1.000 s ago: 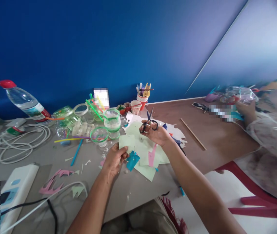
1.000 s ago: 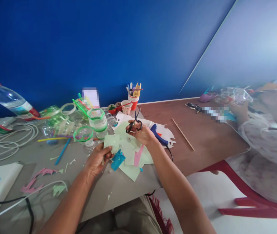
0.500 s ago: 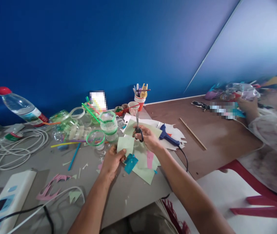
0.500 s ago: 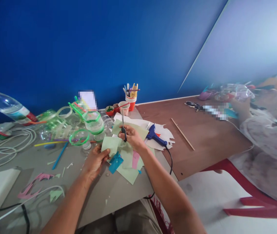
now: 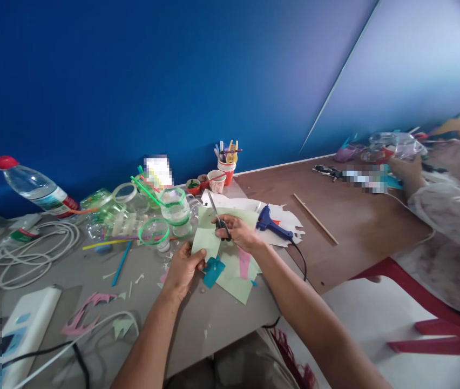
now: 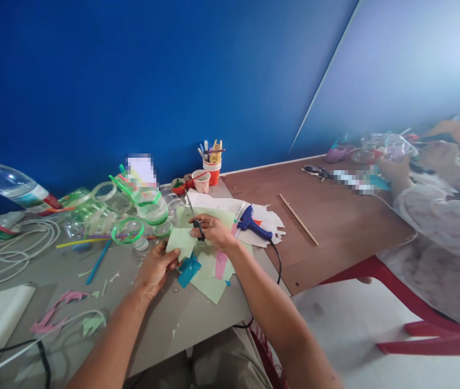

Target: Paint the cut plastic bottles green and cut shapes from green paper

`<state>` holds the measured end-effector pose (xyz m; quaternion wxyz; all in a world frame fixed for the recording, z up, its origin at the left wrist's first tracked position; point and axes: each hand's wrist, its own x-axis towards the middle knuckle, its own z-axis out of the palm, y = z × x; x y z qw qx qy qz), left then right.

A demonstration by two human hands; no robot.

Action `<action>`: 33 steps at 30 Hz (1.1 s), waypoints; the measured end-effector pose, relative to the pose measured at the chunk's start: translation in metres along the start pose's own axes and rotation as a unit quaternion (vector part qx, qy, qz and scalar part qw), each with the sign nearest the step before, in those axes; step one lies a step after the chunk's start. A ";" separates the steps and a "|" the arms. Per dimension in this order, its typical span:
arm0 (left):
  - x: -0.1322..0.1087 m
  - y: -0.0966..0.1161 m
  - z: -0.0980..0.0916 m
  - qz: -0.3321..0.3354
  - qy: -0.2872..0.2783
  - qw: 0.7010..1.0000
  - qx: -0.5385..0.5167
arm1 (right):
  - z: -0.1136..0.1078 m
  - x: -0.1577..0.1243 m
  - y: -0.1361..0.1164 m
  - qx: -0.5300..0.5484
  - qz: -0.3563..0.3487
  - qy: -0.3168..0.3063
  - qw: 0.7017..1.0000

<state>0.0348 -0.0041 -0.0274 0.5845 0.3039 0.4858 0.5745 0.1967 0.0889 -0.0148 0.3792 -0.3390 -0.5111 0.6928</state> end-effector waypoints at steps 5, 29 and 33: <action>0.002 0.002 0.000 0.009 0.051 0.997 -0.054 | 0.000 0.004 0.003 0.026 -0.021 0.047 0.998; -0.004 0.008 0.010 -0.042 0.052 0.986 -0.152 | 0.033 -0.003 0.013 0.043 -0.076 0.166 0.982; -0.002 0.006 0.009 -0.030 0.078 0.987 -0.135 | 0.033 -0.003 0.017 0.016 -0.063 0.155 0.986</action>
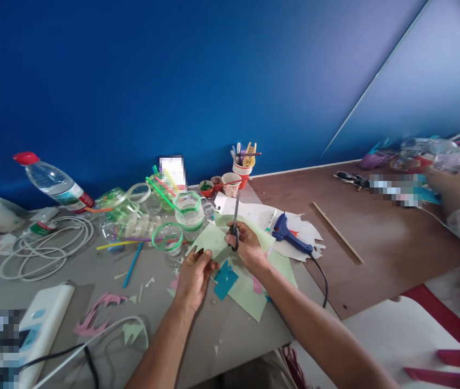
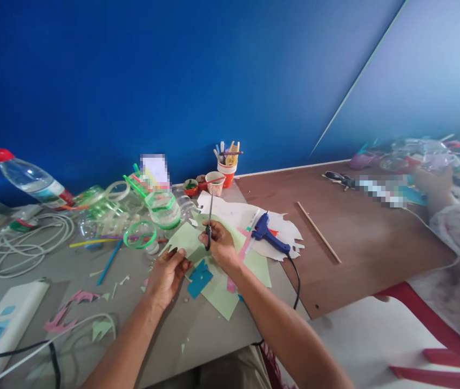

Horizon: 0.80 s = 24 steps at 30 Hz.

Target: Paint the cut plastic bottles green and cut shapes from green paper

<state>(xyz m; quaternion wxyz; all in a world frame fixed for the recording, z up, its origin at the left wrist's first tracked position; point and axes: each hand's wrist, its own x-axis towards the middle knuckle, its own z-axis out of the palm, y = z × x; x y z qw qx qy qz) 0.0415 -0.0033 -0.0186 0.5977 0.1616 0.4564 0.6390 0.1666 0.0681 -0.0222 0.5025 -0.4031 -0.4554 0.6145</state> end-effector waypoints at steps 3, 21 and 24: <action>0.002 -0.004 -0.002 0.017 0.012 1.000 0.016 | -0.004 0.002 0.002 -0.009 -0.005 -0.013 1.000; -0.005 -0.004 -0.007 -0.010 -0.124 0.982 0.141 | -0.035 0.017 -0.016 0.045 0.061 -0.173 0.982; -0.005 -0.004 -0.008 -0.013 -0.144 0.978 0.151 | -0.035 0.013 -0.018 0.010 0.095 -0.220 0.971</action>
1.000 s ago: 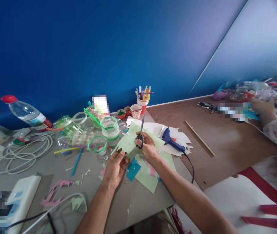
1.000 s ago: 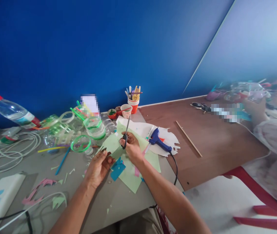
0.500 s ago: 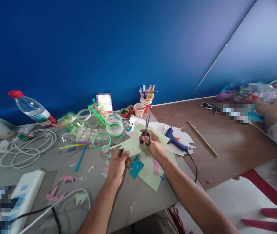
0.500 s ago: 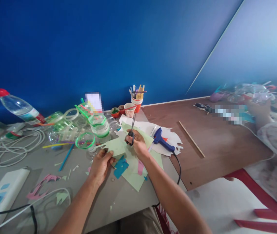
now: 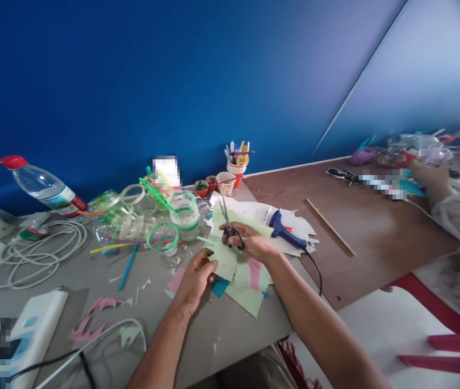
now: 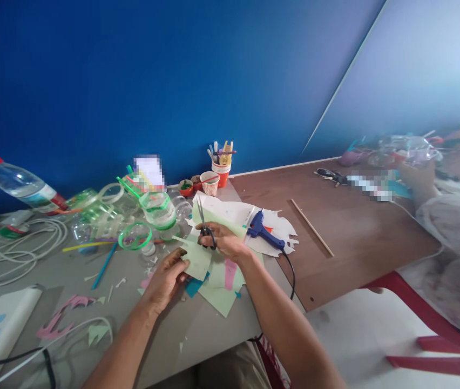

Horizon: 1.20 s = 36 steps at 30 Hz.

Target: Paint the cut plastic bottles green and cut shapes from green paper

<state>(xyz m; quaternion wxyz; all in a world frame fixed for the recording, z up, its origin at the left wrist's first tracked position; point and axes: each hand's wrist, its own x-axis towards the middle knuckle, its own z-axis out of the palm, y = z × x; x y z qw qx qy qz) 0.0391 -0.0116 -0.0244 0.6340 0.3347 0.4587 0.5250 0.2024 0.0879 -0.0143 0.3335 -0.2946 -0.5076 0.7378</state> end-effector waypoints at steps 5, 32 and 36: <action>-0.001 -0.001 0.000 -0.010 -0.004 1.000 -0.013 | 0.001 -0.002 0.001 -0.021 0.022 -0.022 0.999; 0.008 -0.004 0.008 0.014 0.157 0.978 -0.140 | 0.017 0.007 0.025 -0.005 -0.116 0.103 0.988; 0.008 -0.003 0.006 0.025 0.161 0.978 -0.130 | 0.008 0.006 0.029 -0.005 -0.113 0.065 0.991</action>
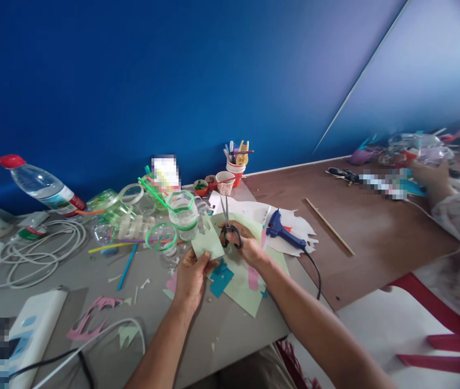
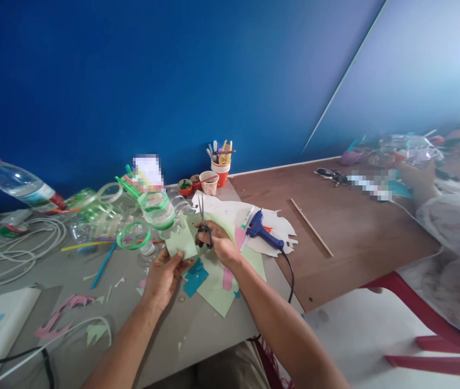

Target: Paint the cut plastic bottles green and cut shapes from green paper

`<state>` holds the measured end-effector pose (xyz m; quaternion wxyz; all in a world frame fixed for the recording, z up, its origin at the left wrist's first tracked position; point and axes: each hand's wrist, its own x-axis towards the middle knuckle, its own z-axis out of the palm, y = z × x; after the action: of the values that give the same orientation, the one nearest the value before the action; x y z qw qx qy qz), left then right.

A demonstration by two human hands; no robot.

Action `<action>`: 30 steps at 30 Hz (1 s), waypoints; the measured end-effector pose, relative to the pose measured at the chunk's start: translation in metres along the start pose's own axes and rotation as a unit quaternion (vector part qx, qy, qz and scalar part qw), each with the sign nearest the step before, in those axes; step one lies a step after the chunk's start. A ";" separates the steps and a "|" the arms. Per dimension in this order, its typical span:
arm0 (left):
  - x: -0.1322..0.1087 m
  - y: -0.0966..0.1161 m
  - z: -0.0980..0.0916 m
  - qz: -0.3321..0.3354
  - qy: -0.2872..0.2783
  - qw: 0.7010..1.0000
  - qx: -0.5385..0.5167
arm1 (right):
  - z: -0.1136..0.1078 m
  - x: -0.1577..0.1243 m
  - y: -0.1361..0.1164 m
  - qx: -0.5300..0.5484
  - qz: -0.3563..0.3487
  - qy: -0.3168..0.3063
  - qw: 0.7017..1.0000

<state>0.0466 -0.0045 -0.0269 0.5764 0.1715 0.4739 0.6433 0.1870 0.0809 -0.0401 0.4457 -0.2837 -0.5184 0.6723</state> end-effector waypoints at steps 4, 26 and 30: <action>0.001 0.001 0.000 0.003 0.006 1.000 0.003 | -0.005 0.002 -0.003 0.007 0.007 0.008 1.000; 0.003 -0.002 -0.006 0.007 -0.025 1.000 0.015 | -0.045 0.014 -0.034 0.207 0.033 0.157 0.965; 0.002 0.000 -0.005 0.003 -0.019 1.000 0.011 | -0.034 0.007 -0.036 0.103 0.021 0.054 0.993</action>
<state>0.0420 -0.0043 -0.0298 0.5817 0.1912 0.4692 0.6364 0.2238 0.1045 -0.0155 0.4853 -0.2828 -0.4153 0.7156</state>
